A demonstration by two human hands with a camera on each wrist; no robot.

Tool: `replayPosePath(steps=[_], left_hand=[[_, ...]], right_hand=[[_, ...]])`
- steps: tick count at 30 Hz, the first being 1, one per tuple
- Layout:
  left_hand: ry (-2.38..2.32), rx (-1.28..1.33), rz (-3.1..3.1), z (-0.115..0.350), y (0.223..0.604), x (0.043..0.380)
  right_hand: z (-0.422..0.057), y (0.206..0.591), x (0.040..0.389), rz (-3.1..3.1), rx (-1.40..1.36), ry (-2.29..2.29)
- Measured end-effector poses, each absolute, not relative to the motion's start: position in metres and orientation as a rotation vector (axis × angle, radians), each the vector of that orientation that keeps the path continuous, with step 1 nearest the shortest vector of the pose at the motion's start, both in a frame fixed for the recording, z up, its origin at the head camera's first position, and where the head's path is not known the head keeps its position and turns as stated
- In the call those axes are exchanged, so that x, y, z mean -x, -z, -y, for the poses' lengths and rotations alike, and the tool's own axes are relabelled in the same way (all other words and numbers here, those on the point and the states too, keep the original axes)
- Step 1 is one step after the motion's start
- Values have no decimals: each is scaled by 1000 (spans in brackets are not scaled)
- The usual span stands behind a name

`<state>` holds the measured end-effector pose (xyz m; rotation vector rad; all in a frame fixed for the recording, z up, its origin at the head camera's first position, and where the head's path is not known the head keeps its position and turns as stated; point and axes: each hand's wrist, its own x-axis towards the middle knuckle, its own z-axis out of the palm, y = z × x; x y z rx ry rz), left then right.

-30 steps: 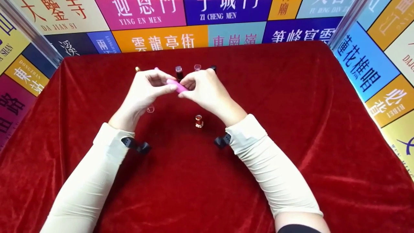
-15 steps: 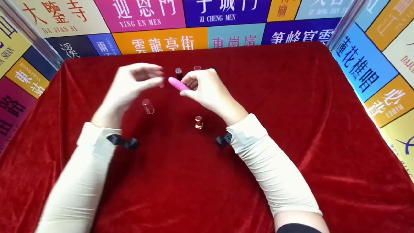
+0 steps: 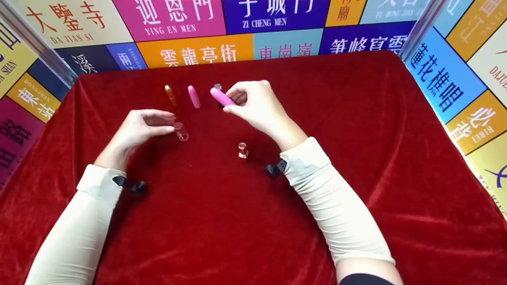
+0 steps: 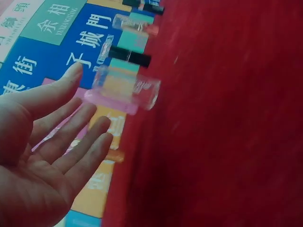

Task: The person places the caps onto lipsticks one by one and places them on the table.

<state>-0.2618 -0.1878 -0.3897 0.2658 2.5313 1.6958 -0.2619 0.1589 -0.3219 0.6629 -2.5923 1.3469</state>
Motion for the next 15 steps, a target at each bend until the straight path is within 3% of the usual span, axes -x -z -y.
replayPosePath(steps=[15], left_hand=[[-1513,-183,-2672,166,406,259]], right_hand=[[-177,315,272,2534,-495,-1473]])
